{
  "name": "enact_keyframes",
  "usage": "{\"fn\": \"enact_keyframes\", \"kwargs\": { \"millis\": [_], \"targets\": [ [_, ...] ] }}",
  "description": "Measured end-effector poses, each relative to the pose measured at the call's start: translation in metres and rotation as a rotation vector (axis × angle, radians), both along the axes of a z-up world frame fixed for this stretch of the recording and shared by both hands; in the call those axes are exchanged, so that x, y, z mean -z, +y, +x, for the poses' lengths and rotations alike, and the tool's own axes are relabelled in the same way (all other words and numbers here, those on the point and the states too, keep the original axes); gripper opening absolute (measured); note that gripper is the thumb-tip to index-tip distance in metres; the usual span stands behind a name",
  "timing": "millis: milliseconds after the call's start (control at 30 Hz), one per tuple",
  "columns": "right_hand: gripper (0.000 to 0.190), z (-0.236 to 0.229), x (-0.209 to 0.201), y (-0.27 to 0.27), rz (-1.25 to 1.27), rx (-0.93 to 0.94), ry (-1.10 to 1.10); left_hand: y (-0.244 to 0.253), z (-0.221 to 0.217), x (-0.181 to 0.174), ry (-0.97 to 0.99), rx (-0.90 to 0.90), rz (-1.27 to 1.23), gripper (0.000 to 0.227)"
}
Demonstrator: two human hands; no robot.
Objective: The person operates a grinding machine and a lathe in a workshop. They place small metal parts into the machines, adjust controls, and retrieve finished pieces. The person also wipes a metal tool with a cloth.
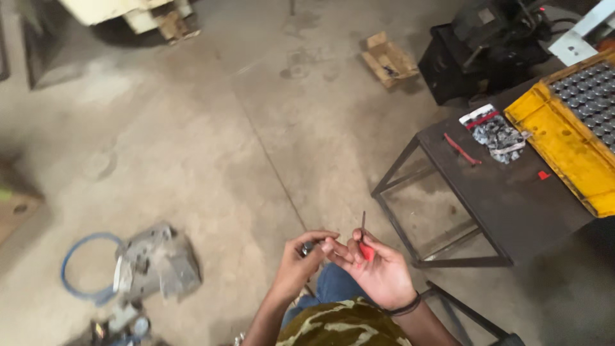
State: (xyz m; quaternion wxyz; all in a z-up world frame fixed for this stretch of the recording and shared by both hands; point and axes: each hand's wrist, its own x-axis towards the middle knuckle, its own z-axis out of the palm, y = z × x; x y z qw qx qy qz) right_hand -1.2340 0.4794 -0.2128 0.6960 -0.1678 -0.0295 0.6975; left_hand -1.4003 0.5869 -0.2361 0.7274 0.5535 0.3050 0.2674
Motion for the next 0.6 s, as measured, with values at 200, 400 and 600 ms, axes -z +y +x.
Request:
{"fn": "enact_keyframes", "kwargs": {
  "millis": [200,400,600],
  "targets": [
    [0.019,0.083,0.038,0.111,-0.035,0.113,-0.12,0.141,0.113,0.04,0.004,-0.077,0.003,0.028],
    [0.025,0.229,0.072,0.24,-0.443,0.235,-0.322,0.303,0.257,0.057,0.153,-0.126,-0.194,0.023],
    [0.015,0.363,0.065,0.362,-0.445,0.4,-0.454,0.435,0.39,0.071,0.067,-0.022,-0.552,0.023]
  ]
}}
